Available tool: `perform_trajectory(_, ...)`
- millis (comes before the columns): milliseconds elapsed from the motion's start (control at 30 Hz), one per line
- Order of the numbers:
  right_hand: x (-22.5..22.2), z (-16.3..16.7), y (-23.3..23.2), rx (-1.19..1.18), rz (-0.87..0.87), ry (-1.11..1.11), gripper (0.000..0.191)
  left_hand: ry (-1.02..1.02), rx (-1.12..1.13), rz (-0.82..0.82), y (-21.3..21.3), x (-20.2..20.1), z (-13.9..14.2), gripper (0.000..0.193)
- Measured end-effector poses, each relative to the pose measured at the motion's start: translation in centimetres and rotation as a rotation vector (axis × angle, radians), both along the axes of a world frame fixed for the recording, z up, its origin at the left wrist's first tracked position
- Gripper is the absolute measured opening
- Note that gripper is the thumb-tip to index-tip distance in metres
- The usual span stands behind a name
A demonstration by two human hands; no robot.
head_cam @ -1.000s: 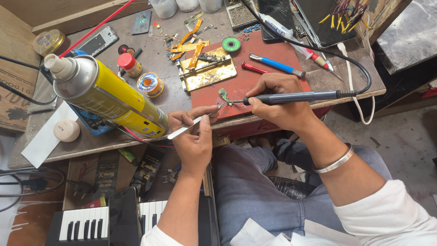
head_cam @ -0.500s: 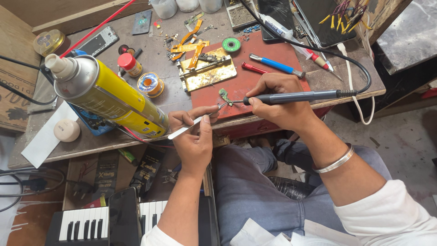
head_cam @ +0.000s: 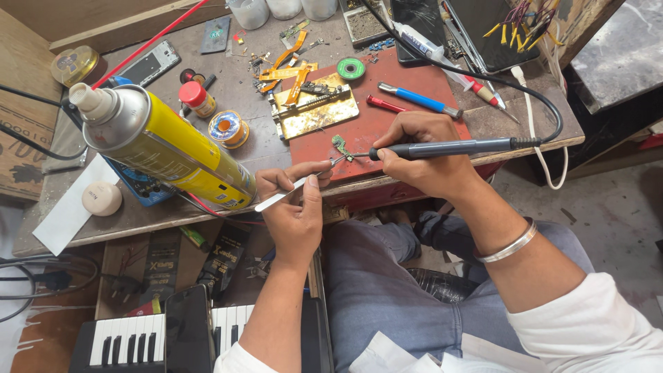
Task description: The person solders a small circuit board held with tweezers on a workbench, using a soldering iron in one hand and a tool in the other to work on the board's components. They reposition the board on a metal jig and continue soldering different points, then set the iron aside and handle the board by hand.
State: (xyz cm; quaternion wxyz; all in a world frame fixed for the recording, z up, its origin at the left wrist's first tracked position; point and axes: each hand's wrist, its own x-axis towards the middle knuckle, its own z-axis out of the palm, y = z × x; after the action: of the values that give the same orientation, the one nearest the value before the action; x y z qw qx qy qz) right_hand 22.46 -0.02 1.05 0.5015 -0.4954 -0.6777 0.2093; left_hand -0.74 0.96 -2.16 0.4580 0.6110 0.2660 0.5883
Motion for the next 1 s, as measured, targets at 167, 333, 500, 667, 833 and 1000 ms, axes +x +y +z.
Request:
perform_trajectory(167,0.04,0.09,-0.06,0.004,0.041,0.009,0.009,0.005,0.003,0.002,0.07,0.0,-0.1,0.03)
perform_trajectory(333,-0.08,0.32,-0.07,0.0,0.054,0.016,0.01,0.005,0.012,0.003,0.05,0.01,-0.03,0.03)
perform_trajectory(500,-0.19,0.33,-0.13,0.008,0.044,-0.001,0.01,0.012,0.013,0.007,-0.01,-0.04,0.08,0.03)
perform_trajectory(667,-0.16,0.3,-0.09,0.015,0.029,-0.011,0.009,0.014,0.013,0.011,-0.01,-0.02,0.11,0.03)
perform_trajectory(833,-0.12,0.23,-0.1,0.022,0.03,0.019,0.009,0.007,0.007,0.01,0.0,0.02,0.04,0.03)
perform_trajectory(1000,-0.05,0.19,-0.22,0.006,-0.002,-0.002,0.01,0.004,0.006,0.013,-0.05,0.06,-0.02,0.03)
